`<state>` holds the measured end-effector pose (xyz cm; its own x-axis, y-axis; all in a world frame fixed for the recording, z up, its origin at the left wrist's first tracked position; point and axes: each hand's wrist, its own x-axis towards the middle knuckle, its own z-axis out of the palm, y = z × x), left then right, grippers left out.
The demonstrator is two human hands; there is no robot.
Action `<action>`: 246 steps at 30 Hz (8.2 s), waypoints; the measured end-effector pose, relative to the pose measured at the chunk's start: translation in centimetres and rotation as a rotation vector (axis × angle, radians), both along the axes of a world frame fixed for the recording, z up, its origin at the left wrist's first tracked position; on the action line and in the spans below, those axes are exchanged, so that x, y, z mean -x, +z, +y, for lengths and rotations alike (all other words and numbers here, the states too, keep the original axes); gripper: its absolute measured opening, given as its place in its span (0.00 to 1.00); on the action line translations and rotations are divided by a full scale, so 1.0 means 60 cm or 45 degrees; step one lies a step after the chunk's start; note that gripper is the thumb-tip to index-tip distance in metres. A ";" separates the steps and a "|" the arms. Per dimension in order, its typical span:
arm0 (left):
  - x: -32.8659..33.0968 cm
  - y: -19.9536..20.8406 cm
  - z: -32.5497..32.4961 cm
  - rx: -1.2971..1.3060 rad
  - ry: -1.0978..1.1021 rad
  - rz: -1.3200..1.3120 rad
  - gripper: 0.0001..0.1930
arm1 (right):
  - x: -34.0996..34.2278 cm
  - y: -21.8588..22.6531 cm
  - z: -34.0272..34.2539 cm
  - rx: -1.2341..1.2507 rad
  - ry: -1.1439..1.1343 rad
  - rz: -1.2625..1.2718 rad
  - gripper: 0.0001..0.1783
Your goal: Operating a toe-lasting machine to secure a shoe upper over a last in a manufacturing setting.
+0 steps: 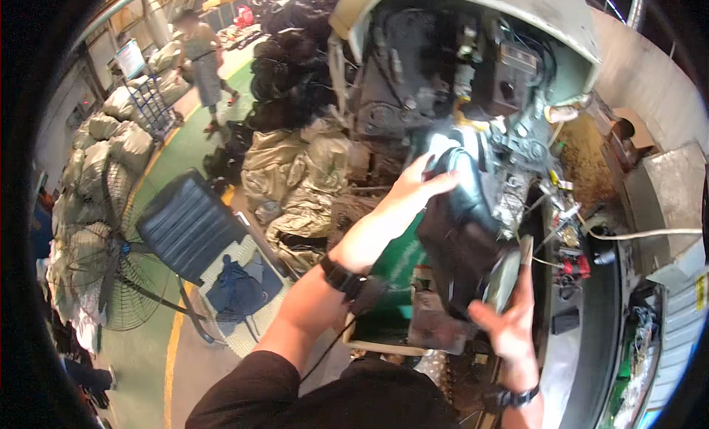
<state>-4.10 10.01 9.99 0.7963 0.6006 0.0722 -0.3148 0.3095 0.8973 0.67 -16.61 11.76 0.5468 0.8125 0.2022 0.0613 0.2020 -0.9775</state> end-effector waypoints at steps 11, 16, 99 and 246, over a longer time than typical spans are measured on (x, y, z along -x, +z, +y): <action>0.029 0.053 -0.203 -0.341 -0.225 -0.234 0.28 | 0.080 -0.132 -0.205 -0.002 -0.335 -1.031 0.71; -0.011 0.044 -0.261 0.046 -0.476 -0.263 0.22 | 0.110 -0.152 -0.316 0.137 -0.616 -1.204 0.81; -1.493 -0.488 -0.687 -1.622 -1.020 0.331 0.32 | -0.475 -0.349 -0.863 -0.742 -1.881 1.670 0.49; -0.115 -0.189 0.020 1.003 0.605 0.210 0.11 | -0.230 -0.244 0.301 -0.170 -0.255 1.075 0.20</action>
